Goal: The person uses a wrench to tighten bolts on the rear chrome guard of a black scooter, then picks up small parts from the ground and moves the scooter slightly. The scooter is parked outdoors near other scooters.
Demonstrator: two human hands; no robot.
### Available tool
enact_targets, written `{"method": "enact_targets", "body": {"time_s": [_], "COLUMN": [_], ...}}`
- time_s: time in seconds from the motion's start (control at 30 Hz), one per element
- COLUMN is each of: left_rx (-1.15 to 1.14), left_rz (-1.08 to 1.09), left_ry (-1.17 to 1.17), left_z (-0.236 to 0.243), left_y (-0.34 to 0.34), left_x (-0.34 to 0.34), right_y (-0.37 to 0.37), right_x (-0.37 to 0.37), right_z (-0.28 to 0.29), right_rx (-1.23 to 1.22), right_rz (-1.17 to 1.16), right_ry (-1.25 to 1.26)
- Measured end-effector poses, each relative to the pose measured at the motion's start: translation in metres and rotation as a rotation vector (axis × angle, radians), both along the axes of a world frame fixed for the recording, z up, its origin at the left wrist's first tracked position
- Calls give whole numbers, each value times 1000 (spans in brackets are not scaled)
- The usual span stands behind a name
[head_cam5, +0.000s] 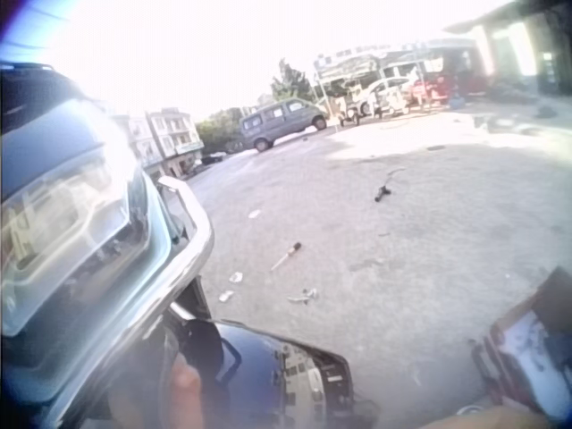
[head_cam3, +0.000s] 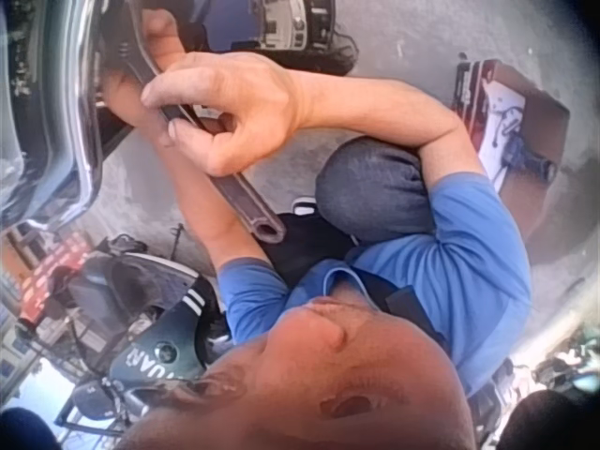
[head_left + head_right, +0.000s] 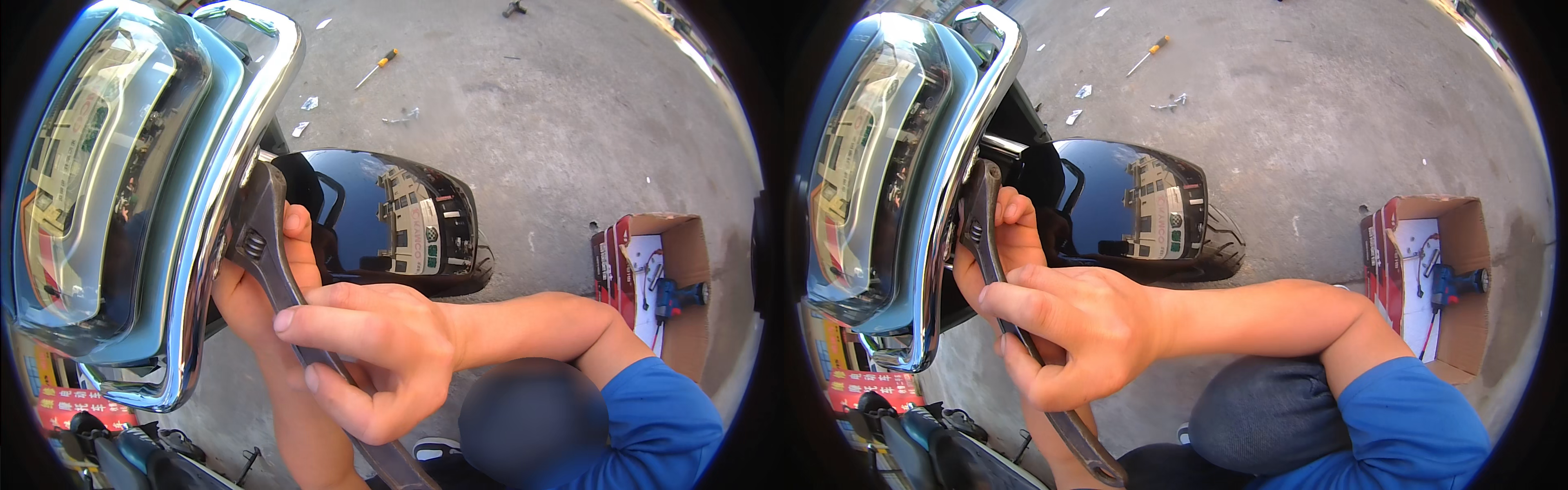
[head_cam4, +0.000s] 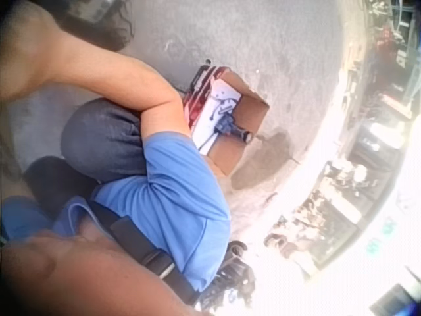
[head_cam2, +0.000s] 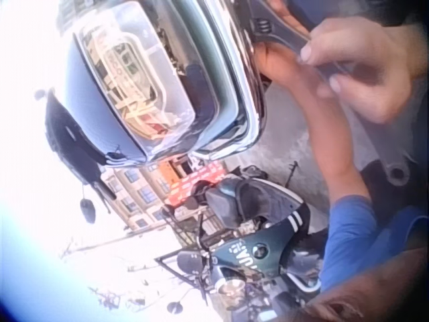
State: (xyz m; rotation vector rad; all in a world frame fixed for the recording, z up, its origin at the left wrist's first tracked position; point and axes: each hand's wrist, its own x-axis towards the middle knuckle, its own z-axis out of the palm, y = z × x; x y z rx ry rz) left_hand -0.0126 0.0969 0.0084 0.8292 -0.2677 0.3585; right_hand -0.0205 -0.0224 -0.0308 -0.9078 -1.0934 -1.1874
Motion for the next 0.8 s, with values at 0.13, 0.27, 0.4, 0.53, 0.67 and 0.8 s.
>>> {"method": "enact_targets", "body": {"time_s": [0.13,0.27,0.4,0.53,0.67,0.8], "left_rx": [9,48,40,50,-29,-118], "left_rz": [27,-96,-205,-69,-17,-150], "left_ry": [-3,-70,-87,-70,12,184], "left_z": [-2,-1,1,-3,-4,-3], "left_y": [3,7,10,7,8,12], "left_x": [0,6,8,3,-3,-13], "right_y": [4,15,20,20,5,-7], "right_x": [-3,-6,-8,-8,1,9], "right_z": [3,6,1,-2,-2,-2], "right_rx": [-9,-7,-16,-45,-36,-27], "right_rz": [-2,-17,-25,-12,69,264], "right_ry": [31,23,40,45,83,198]}}
